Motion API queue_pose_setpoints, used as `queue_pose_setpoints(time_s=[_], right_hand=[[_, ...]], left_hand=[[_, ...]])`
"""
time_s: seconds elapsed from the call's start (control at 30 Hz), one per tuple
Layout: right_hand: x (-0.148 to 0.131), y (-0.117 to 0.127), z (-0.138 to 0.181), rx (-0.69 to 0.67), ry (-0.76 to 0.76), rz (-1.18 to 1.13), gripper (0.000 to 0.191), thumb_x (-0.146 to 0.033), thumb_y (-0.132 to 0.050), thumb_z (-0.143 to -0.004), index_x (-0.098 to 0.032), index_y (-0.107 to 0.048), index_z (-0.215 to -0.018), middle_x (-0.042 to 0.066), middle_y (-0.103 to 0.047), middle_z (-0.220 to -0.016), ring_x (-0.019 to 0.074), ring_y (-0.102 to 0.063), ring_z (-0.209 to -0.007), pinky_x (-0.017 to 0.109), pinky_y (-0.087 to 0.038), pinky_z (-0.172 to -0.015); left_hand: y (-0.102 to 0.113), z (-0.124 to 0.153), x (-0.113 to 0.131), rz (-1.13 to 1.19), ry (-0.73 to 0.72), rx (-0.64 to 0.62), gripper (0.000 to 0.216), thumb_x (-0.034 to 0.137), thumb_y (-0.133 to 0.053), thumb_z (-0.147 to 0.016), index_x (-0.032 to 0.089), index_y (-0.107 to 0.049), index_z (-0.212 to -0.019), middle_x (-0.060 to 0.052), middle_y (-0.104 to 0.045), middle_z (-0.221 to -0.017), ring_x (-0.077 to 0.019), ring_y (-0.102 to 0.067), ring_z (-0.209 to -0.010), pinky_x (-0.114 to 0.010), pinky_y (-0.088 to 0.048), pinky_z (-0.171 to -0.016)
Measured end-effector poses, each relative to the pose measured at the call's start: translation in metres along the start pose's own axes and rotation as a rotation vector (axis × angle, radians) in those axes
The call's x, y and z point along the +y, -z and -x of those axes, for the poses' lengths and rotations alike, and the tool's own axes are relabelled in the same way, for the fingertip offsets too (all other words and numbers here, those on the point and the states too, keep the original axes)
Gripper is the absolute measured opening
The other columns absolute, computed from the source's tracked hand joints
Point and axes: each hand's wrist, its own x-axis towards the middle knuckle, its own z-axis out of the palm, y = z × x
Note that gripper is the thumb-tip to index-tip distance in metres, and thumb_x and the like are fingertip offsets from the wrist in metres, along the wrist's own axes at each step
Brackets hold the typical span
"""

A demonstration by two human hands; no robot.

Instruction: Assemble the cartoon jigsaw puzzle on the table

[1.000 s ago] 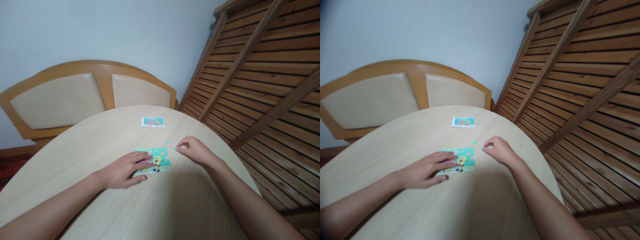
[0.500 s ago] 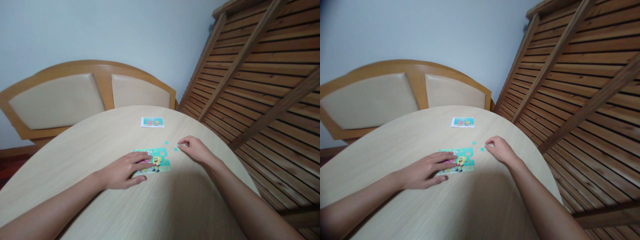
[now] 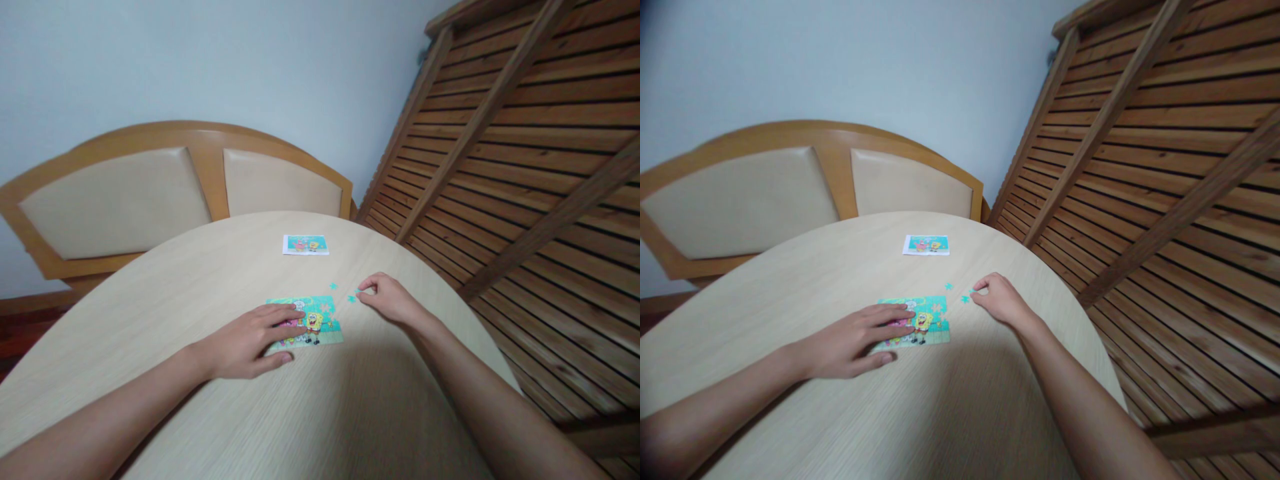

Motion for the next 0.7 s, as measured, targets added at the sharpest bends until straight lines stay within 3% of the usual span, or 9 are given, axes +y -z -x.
queue_pose_setpoints(time_s=[0.2,0.47,0.7], right_hand=[[0.0028,0.0005,0.0,0.02,0.032,-0.01,0.025,-0.028,-0.069,-0.073,-0.016,-0.074,-0.094,0.006,-0.067,-0.089,0.019,-0.061,-0.079,0.03,-0.048,-0.075],[0.0043,-0.0025,-0.0021,-0.014,0.021,0.016,0.015,-0.025,-0.068,-0.073,-0.017,-0.074,-0.084,0.007,-0.067,-0.093,0.0206,-0.062,-0.085,0.032,-0.048,-0.08],[0.0066,-0.0024,-0.0024,-0.01,0.055,0.018,0.023,-0.023,-0.069,-0.073,-0.018,-0.075,-0.095,0.006,-0.065,-0.092,0.0196,-0.06,-0.083,0.032,-0.047,-0.08]], left_hand=[[0.0003,-0.0003,0.0007,0.021,-0.007,0.027,0.051,0.04,-0.054,-0.099,0.031,-0.044,-0.148,-0.009,-0.048,-0.152,-0.0296,-0.048,-0.138,-0.051,-0.041,-0.115],[0.0001,-0.0003,-0.0002,0.02,-0.013,0.023,0.053,0.04,-0.054,-0.099,0.031,-0.043,-0.15,-0.009,-0.047,-0.152,-0.0296,-0.047,-0.139,-0.051,-0.04,-0.116],[0.0015,-0.0011,0.0017,0.014,-0.002,0.017,0.053,0.04,-0.054,-0.099,0.031,-0.043,-0.15,-0.009,-0.047,-0.152,-0.0298,-0.047,-0.138,-0.051,-0.041,-0.115]])
